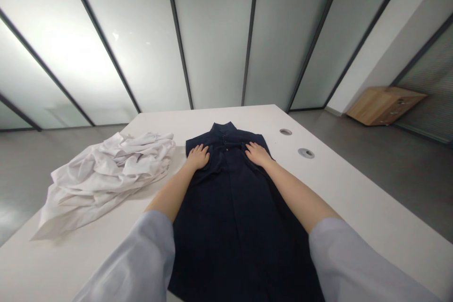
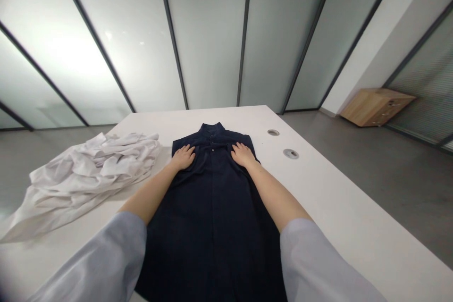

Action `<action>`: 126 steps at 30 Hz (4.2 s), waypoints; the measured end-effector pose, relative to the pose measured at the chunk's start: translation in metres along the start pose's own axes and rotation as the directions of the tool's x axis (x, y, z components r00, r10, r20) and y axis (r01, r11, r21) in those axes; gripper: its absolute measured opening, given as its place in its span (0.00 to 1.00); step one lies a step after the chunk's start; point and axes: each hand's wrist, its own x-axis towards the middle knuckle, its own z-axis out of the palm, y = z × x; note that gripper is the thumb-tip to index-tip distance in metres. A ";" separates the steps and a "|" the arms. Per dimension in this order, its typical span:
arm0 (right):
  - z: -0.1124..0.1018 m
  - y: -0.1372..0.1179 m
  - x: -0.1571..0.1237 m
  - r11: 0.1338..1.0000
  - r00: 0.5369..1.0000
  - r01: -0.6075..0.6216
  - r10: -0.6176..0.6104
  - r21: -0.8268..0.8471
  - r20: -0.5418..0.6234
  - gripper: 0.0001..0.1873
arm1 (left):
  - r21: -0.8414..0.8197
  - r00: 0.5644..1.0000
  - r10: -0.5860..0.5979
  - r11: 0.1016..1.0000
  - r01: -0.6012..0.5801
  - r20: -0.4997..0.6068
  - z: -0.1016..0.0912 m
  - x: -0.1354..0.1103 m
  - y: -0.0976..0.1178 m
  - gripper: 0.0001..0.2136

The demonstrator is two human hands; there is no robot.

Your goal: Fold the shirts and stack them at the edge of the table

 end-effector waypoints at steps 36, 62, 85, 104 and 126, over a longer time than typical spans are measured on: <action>-0.020 0.002 0.055 0.968 0.958 -0.180 0.213 0.175 -0.193 0.20 | -0.229 0.952 -0.233 0.956 0.186 -0.199 -0.028 0.056 0.016 0.14; 0.005 0.006 0.016 0.992 0.993 -0.105 0.100 0.074 0.060 0.39 | 0.020 0.994 -0.105 0.994 0.105 0.002 -0.011 0.002 0.002 0.34; -0.021 -0.015 -0.017 0.959 0.933 -0.254 0.207 0.129 0.295 0.43 | -0.007 0.978 -0.081 0.996 0.083 0.192 -0.004 0.003 0.025 0.44; -0.009 -0.017 -0.018 0.998 0.992 -0.062 0.060 -0.013 -0.114 0.34 | 0.019 0.997 -0.080 0.997 0.080 0.023 -0.019 -0.029 0.040 0.37; -0.001 -0.028 0.017 0.983 0.986 -0.149 0.138 0.111 0.098 0.42 | -0.060 0.995 -0.076 0.995 0.080 0.062 0.003 0.009 0.031 0.38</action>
